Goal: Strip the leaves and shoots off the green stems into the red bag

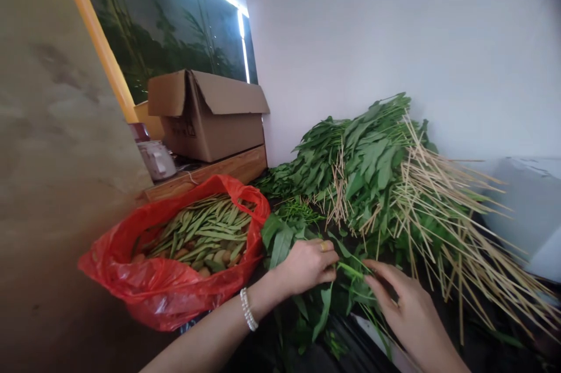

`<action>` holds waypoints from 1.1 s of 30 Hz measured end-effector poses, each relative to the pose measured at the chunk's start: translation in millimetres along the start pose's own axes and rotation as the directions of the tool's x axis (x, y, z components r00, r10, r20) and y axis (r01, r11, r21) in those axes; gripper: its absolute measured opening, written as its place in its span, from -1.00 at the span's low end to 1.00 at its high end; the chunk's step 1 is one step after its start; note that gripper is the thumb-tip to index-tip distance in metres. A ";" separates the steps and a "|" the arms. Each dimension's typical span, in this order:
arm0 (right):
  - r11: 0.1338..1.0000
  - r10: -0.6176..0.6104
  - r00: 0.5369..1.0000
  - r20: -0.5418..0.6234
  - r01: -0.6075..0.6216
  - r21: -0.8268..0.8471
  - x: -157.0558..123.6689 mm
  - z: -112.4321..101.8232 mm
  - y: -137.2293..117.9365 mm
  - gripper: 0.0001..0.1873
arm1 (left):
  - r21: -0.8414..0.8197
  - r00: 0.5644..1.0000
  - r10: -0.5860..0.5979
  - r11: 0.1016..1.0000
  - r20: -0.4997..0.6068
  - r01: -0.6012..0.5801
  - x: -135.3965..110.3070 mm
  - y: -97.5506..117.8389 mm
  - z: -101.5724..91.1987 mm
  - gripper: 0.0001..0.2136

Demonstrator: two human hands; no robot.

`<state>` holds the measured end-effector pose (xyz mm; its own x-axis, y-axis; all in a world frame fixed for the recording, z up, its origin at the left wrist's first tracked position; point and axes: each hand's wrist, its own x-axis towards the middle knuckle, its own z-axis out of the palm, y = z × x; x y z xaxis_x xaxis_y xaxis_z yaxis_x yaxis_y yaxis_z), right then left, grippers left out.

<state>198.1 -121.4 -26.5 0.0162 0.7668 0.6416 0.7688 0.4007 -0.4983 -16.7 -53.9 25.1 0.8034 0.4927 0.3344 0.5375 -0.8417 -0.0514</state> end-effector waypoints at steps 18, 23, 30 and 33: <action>0.984 0.078 0.997 -0.020 -0.073 0.162 7.0 -13.6 -16.0 -0.78 | -0.839 0.756 -0.634 0.492 -0.160 0.234 11.9 -41.7 -17.0 -0.76; 0.980 0.066 0.998 -0.009 -0.064 0.187 6.7 -11.8 -21.3 -0.82 | -0.839 0.822 -0.538 0.522 -0.187 0.151 12.1 -31.4 -26.3 -0.77; 0.985 0.104 0.994 -0.020 -0.100 0.143 3.4 -9.4 -20.4 -0.77 | -0.664 0.925 -0.361 0.722 -0.121 0.195 12.3 -4.6 -24.5 -0.85; 0.986 0.122 0.992 -0.026 -0.118 0.120 2.2 -8.8 -20.0 -0.73 | -0.511 0.959 -0.245 0.848 -0.140 0.142 12.1 4.6 -19.2 -0.81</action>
<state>188.3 -132.1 -10.0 0.1263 0.7967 0.5910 0.6792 0.3647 -0.6369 -9.4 -56.1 47.0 0.6033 0.6481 0.4647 0.4388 -0.7563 0.4852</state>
